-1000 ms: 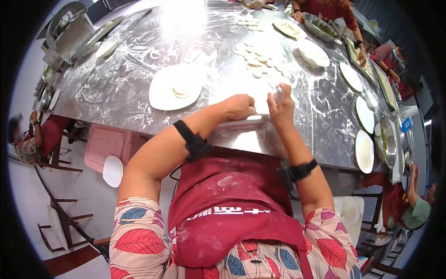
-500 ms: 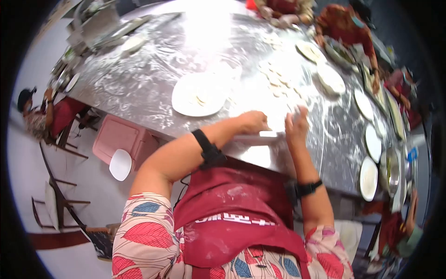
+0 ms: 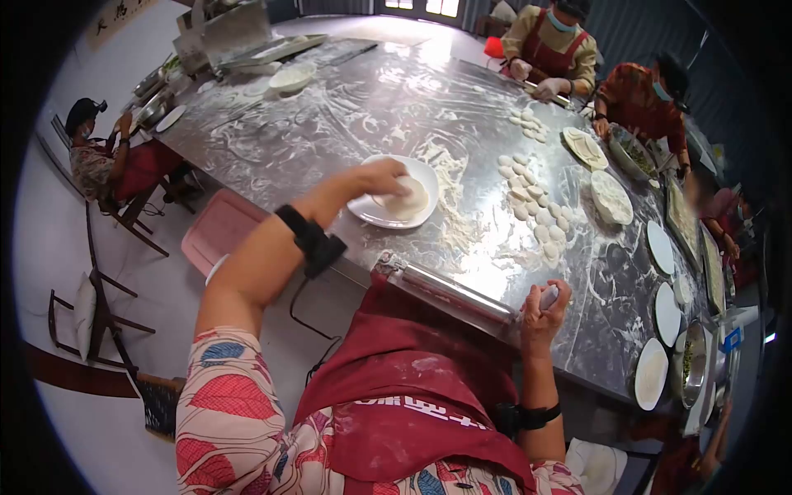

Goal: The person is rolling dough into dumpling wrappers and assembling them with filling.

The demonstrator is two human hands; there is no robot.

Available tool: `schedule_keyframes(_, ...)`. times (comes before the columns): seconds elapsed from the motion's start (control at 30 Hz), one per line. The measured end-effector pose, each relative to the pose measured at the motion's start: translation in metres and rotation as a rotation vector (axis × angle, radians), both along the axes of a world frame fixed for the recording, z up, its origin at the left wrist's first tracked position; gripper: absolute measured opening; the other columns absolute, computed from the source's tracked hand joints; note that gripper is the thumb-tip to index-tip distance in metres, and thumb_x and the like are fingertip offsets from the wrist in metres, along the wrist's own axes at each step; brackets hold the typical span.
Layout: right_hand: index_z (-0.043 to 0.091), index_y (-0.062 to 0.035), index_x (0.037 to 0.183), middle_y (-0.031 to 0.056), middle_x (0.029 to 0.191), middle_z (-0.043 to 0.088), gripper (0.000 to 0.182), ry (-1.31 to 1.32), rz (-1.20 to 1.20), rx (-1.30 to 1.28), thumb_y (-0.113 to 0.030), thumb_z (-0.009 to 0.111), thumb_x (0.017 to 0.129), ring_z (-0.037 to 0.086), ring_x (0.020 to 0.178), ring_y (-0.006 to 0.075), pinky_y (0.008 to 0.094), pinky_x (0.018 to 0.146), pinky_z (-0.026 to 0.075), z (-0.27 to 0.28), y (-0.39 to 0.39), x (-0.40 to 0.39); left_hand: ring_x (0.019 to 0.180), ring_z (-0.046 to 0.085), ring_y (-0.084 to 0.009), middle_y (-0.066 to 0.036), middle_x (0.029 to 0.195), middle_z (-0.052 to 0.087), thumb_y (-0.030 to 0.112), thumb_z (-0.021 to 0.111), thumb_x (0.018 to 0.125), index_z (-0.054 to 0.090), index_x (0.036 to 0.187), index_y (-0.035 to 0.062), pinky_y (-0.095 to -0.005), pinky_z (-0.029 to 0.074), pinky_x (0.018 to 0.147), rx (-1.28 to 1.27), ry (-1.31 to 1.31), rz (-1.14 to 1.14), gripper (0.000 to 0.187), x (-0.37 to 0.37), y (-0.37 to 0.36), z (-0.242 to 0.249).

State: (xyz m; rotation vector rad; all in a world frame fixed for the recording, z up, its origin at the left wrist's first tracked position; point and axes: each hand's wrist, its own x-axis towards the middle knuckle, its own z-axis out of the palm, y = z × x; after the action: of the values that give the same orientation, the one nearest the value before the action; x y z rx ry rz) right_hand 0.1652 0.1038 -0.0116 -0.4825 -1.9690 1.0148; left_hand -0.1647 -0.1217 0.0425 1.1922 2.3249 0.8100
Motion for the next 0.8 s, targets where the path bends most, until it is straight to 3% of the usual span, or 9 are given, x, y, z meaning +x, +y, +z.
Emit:
schedule_keyframes(0.07, 0.041, -0.0075, 0.106, 0.0048, 0.071, 0.052, 0.023, -0.001, 0.056, -0.018, -0.006, 0.055, 0.087, 0.050, 0.052, 0.0095, 0.0240, 0.046, 0.041, 0.003, -0.001, 0.002, 0.092, 0.060, -0.0272, -0.019, 0.102, 0.061, 0.027, 0.068, 0.077, 0.058, 0.105, -0.0046, -0.0355, 0.048, 0.079, -0.218, 0.114, 0.240, 0.044, -0.024, -0.014, 0.012)
schedule_keyframes(0.17, 0.041, -0.0079, 0.106, 0.0041, 0.071, 0.052, 0.023, 0.011, 0.084, 0.019, -0.007, 0.055, 0.088, 0.050, 0.051, 0.0092, 0.0233, 0.046, 0.041, -0.002, 0.005, 0.001, 0.093, 0.060, -0.0289, -0.020, 0.100, 0.062, 0.026, 0.068, 0.077, 0.059, 0.102, -0.0046, -0.0374, 0.048, 0.079, -0.104, 0.219, 0.280, 0.041, -0.033, -0.006, 0.017)
schedule_keyframes(0.33, 0.045, -0.0065, 0.104, 0.0085, 0.068, 0.054, 0.026, 0.037, 0.053, -0.020, -0.003, 0.059, 0.082, 0.056, 0.055, 0.0158, 0.0288, 0.050, 0.045, -0.009, 0.010, -0.001, 0.087, 0.062, -0.0295, -0.018, 0.093, 0.064, 0.020, 0.068, 0.073, 0.062, 0.094, 0.0002, -0.0365, 0.049, 0.076, -0.058, 0.313, 0.024, 0.030, 0.004, 0.082, 0.013)
schedule_keyframes(0.4, 0.045, -0.0062, 0.104, 0.0100, 0.069, 0.054, 0.027, 0.046, -0.009, 0.092, -0.002, 0.059, 0.081, 0.057, 0.054, 0.0187, 0.0303, 0.050, 0.045, -0.002, 0.009, 0.001, 0.086, 0.062, -0.0285, -0.017, 0.091, 0.065, 0.020, 0.067, 0.072, 0.062, 0.093, 0.0006, -0.0365, 0.049, 0.074, -0.026, 0.302, -0.111, 0.028, 0.023, 0.140, -0.003)
schedule_keyframes(0.53, 0.046, -0.0052, 0.104, 0.0125, 0.070, 0.055, 0.029, 0.074, -0.011, 0.142, -0.003, 0.061, 0.079, 0.058, 0.055, 0.0239, 0.0331, 0.051, 0.046, -0.001, 0.008, -0.003, 0.094, 0.059, -0.0306, -0.019, 0.096, 0.061, 0.019, 0.062, 0.075, 0.062, 0.096, 0.0055, -0.0392, 0.046, 0.079, -0.040, 0.282, -0.128, 0.025, 0.051, 0.203, -0.022)
schedule_keyframes(0.57, 0.047, -0.0045, 0.104, 0.0126, 0.073, 0.056, 0.028, 0.074, -0.007, 0.134, -0.002, 0.061, 0.079, 0.059, 0.057, 0.0244, 0.0339, 0.051, 0.046, 0.005, 0.005, -0.002, 0.095, 0.058, -0.0315, -0.019, 0.098, 0.060, 0.019, 0.061, 0.076, 0.061, 0.097, 0.0069, -0.0402, 0.046, 0.079, -0.010, 0.299, -0.119, 0.024, 0.058, 0.213, -0.026)
schedule_keyframes(0.7, 0.048, -0.0038, 0.109, 0.0142, 0.087, 0.057, 0.033, -0.002, -0.097, 0.631, -0.001, 0.061, 0.079, 0.061, 0.064, 0.0247, 0.0336, 0.053, 0.048, -0.006, 0.014, -0.001, 0.088, 0.053, -0.0365, -0.019, 0.097, 0.053, 0.022, 0.057, 0.079, 0.061, 0.098, 0.0122, -0.0441, 0.044, 0.077, -0.067, 0.512, -0.270, 0.022, 0.059, 0.257, -0.059)
schedule_keyframes(0.8, 0.047, -0.0025, 0.112, 0.0167, 0.100, 0.055, 0.036, -0.032, -0.063, 0.449, -0.001, 0.061, 0.079, 0.061, 0.072, 0.0269, 0.0324, 0.060, 0.050, -0.026, 0.012, -0.002, 0.083, 0.052, -0.0355, -0.019, 0.090, 0.051, 0.018, 0.058, 0.075, 0.059, 0.090, 0.0097, -0.0454, 0.043, 0.071, 0.046, 0.561, -0.254, 0.017, 0.083, 0.252, -0.035)
